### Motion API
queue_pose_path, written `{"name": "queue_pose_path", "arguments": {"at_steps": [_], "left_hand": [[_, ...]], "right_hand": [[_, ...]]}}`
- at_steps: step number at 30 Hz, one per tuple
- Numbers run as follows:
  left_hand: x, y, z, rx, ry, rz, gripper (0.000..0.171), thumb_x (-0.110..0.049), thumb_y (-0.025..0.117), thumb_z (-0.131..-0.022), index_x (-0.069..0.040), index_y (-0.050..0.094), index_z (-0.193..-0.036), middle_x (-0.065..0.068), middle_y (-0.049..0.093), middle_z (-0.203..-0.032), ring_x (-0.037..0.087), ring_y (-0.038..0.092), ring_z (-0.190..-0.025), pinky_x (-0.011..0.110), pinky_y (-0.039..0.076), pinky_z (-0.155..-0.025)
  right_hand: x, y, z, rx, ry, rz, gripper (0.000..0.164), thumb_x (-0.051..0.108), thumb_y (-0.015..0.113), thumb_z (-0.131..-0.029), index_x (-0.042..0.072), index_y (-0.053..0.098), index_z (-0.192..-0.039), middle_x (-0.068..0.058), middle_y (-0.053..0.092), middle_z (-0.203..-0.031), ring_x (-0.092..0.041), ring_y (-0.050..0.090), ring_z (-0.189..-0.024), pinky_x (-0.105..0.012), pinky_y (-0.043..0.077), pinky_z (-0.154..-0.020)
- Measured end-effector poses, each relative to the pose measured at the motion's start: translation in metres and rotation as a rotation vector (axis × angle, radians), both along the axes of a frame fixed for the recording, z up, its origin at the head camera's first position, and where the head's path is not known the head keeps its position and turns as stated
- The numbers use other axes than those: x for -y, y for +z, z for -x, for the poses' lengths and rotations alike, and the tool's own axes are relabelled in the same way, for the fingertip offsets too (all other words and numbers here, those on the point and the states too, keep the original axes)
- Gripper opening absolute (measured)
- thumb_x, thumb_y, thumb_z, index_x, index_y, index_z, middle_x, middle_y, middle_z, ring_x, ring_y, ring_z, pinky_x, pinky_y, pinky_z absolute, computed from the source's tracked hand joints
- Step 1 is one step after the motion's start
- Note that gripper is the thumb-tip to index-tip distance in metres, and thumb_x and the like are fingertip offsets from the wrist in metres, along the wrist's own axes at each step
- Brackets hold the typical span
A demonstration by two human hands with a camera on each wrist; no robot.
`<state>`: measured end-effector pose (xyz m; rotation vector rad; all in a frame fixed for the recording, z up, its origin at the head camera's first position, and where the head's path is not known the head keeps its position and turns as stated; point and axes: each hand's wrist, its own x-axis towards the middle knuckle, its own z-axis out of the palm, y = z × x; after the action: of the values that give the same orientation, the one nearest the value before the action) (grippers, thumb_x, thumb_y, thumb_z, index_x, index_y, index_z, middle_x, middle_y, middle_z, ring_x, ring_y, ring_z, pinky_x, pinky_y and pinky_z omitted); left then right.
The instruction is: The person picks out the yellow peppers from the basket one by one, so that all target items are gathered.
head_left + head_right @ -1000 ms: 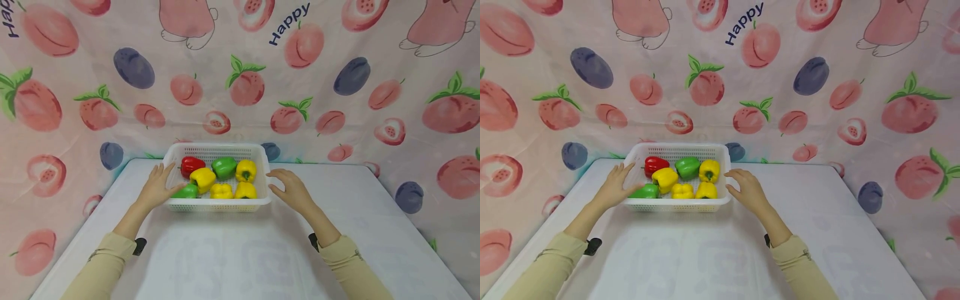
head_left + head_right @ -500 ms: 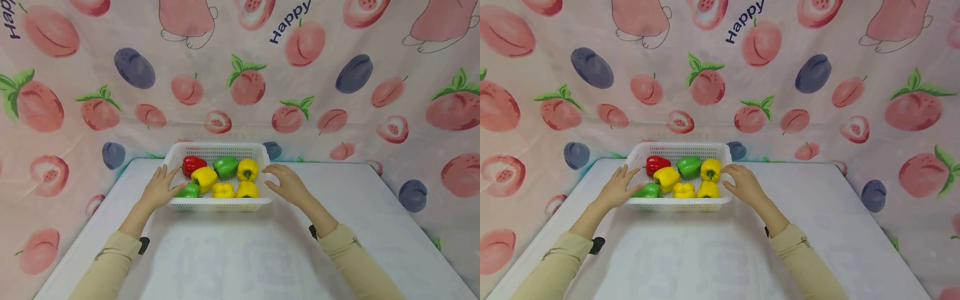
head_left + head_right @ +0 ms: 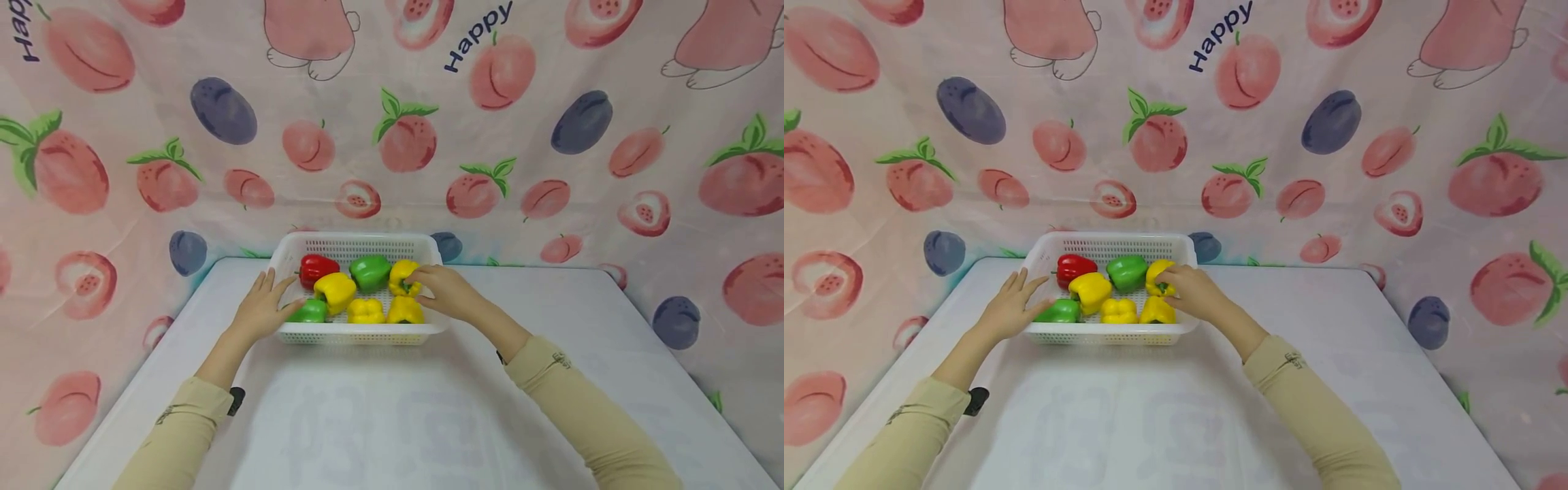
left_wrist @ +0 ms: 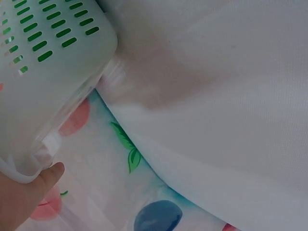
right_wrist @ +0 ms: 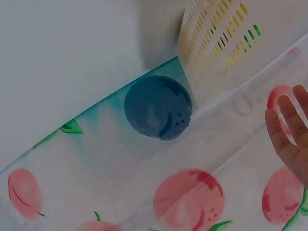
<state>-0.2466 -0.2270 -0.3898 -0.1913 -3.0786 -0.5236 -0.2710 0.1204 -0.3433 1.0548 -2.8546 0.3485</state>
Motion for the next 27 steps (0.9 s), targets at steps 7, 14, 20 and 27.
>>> {"name": "queue_pose_path", "arguments": {"at_steps": [7,14,20,27], "left_hand": [[-0.001,0.001,0.0,-0.007,-0.006,0.003,0.071,-0.053,0.044,-0.093,-0.008,0.032,-0.146,0.032,0.009,-0.153,0.053,0.007,-0.139,0.069,0.016,-0.108],[0.0,0.0,0.0,-0.003,0.0,0.005,0.07,-0.052,0.045,-0.093,-0.008,0.032,-0.146,0.032,0.01,-0.153,0.053,0.008,-0.139,0.069,0.017,-0.108],[0.0,-0.001,0.0,-0.008,-0.004,0.008,0.07,-0.052,0.044,-0.093,-0.008,0.032,-0.146,0.032,0.01,-0.153,0.053,0.008,-0.139,0.069,0.016,-0.108],[0.002,-0.002,0.001,-0.003,0.0,0.0,0.071,-0.055,0.044,-0.092,-0.009,0.032,-0.146,0.031,0.01,-0.153,0.052,0.007,-0.14,0.069,0.016,-0.108]], "right_hand": [[0.015,-0.001,0.008,0.194,0.023,-0.095,0.041,0.014,0.071,-0.083,0.013,0.062,-0.123,-0.006,0.057,-0.132,-0.026,0.052,-0.123,-0.042,0.045,-0.104],[0.019,-0.006,0.016,0.372,0.097,-0.139,0.045,0.018,0.072,-0.083,0.013,0.059,-0.126,-0.005,0.052,-0.138,-0.024,0.044,-0.132,-0.043,0.035,-0.112],[0.019,-0.012,0.019,0.407,0.082,-0.135,0.044,0.02,0.07,-0.084,0.014,0.058,-0.126,-0.007,0.048,-0.141,-0.026,0.045,-0.129,-0.045,0.035,-0.112],[0.017,-0.017,0.023,0.414,0.089,-0.138,0.044,0.006,0.067,-0.085,0.014,0.057,-0.128,-0.009,0.045,-0.144,-0.027,0.041,-0.133,-0.046,0.033,-0.113]]}}
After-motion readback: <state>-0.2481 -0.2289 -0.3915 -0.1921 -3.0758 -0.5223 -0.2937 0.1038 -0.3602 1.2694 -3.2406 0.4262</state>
